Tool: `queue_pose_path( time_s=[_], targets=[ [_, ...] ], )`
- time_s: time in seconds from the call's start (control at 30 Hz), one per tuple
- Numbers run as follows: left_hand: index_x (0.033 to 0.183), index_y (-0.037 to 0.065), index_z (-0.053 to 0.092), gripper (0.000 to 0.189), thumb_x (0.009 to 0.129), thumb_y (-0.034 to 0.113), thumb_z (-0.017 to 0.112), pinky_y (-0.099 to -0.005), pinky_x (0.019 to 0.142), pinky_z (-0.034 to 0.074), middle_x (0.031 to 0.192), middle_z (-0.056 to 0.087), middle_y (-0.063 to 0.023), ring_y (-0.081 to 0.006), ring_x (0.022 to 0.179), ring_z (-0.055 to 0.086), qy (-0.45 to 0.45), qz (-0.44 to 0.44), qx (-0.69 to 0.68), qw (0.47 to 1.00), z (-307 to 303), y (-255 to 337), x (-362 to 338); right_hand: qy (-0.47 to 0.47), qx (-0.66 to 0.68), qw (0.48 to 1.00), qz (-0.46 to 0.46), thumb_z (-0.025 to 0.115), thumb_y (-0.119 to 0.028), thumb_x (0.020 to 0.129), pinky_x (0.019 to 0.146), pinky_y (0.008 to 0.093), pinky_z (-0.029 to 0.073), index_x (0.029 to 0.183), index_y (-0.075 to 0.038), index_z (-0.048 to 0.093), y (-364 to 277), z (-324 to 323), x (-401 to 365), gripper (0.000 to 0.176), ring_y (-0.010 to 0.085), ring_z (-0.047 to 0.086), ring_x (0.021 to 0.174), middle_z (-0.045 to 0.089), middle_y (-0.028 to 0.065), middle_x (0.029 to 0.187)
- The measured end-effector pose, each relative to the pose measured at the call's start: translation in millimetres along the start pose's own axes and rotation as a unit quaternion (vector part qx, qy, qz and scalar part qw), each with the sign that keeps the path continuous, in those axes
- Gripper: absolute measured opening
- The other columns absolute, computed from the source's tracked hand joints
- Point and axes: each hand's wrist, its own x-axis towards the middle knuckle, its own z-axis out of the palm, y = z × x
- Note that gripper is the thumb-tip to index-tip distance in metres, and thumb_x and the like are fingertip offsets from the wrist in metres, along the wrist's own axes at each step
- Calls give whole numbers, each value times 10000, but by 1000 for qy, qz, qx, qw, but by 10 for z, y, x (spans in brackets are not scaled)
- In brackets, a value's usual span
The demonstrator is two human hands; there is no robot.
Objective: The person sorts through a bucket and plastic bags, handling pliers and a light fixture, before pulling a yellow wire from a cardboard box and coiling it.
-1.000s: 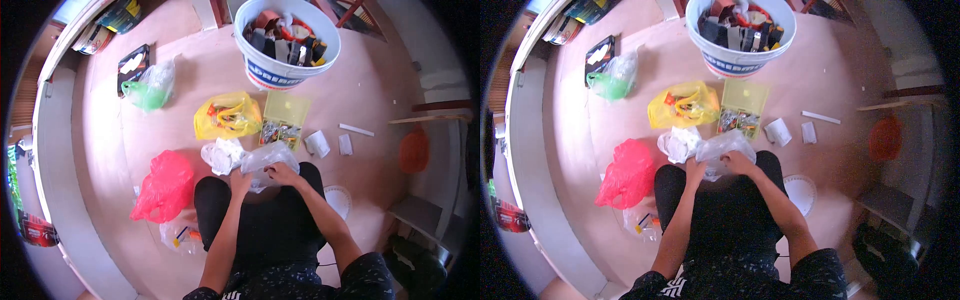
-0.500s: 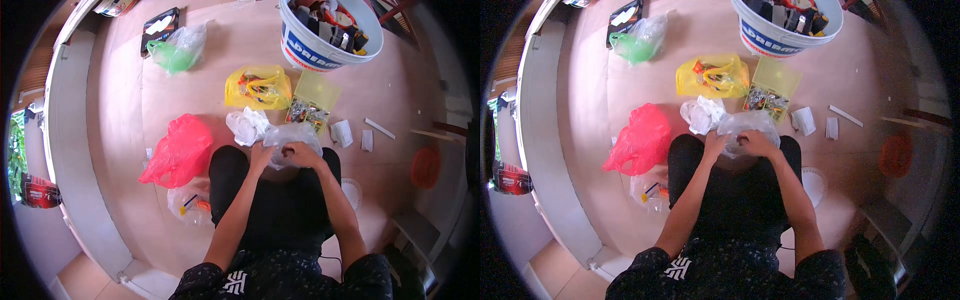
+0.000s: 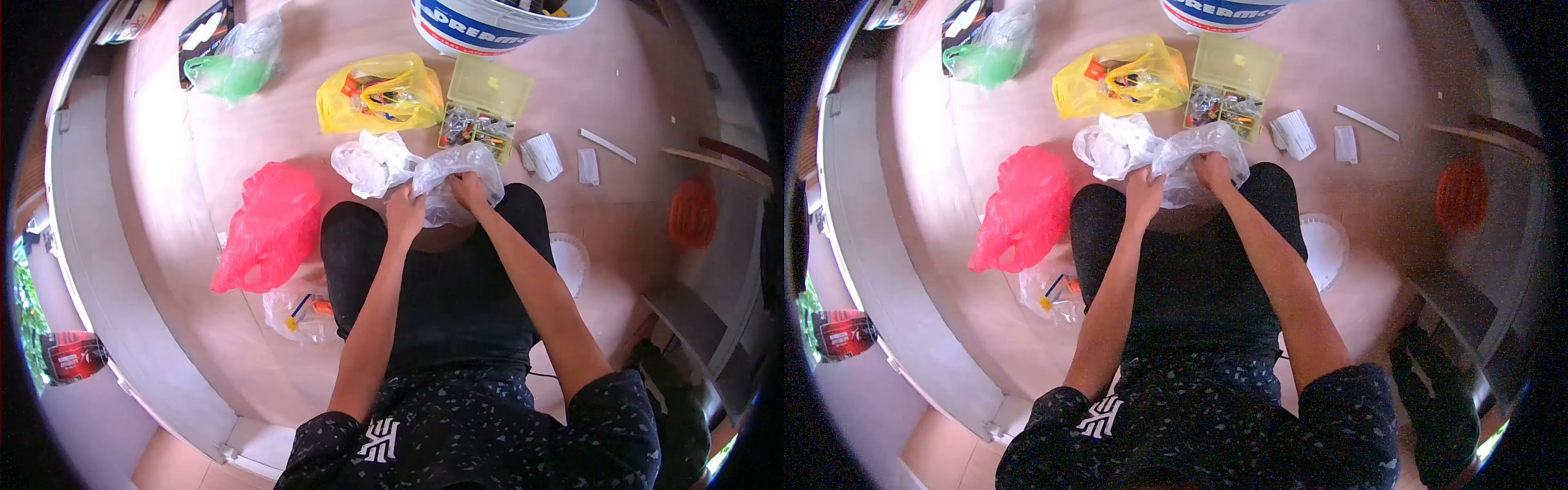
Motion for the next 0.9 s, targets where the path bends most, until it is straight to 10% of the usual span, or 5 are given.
queue_pose_path(
  time_s=[0.17,0.33,0.6,0.9],
  targets=[
    [927,1,585,219,743,119,588,-459,681,441,802,595,-233,-400,774,572,-7,82,16,996,136,410,-241,2,-158,968,-196,536,-226,789,735,434,484,919,-20,621,316,254,230,258,348,599,847,623,195,889],
    [940,27,572,185,781,120,583,-457,672,460,804,601,-214,-398,770,585,3,169,1,986,439,821,-492,-84,240,962,-98,536,-229,791,742,427,487,946,-35,616,391,289,236,261,330,601,850,623,180,911],
    [1028,28,560,286,762,128,591,-431,736,462,932,586,-201,-385,847,570,12,193,-38,980,750,974,-679,-287,699,655,-14,536,-233,795,753,416,490,989,-58,608,594,163,302,271,301,604,855,624,156,946],
    [995,26,580,285,734,124,638,-407,834,431,956,567,-192,-358,926,553,27,114,49,992,266,492,-467,-390,767,503,-80,536,-237,799,765,404,494,1037,-84,599,585,358,497,290,269,608,861,625,130,986]
  ],
)
